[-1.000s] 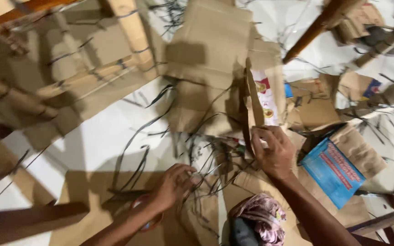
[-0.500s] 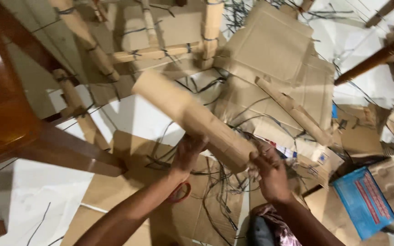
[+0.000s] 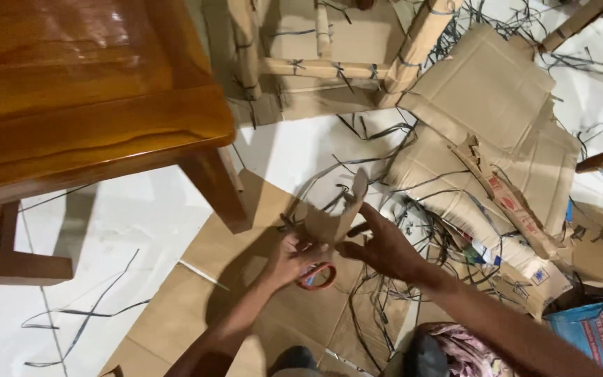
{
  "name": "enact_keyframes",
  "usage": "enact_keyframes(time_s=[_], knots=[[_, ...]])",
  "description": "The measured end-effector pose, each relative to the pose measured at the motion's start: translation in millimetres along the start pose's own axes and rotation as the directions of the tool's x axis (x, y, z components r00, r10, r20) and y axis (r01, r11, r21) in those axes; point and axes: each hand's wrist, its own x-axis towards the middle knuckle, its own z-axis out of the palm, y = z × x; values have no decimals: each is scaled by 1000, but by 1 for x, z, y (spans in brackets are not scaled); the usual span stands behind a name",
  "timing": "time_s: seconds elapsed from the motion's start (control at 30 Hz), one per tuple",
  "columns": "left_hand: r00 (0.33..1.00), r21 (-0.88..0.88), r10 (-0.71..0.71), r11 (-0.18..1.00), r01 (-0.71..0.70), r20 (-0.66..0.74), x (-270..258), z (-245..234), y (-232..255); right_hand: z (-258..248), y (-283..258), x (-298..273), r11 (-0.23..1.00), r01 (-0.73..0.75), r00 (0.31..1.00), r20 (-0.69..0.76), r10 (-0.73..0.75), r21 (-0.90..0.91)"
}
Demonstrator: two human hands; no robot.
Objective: Wrapping a wooden chair leg with cardboard and securing it with plastic ties
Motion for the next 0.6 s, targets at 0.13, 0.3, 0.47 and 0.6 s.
enact_keyframes(time_s=[0.13,0.3,0.47,0.6], knots=[[991,45,136,990,-135,-12,-14,-21,51,1,-65,33,992,123,986,116,-119,-24],[943,261,260,944,-203,-207,-43,-48,125,35,-88,74,891,454,886,108,-452,0],[820,555,410,820,-140,-399,-46,-78,108,69,-98,115,836,543,818,174,-548,79],[716,689,530,719,-96,-453,-26,-105,80,64,-120,117,887,456,844,282,-456,70]])
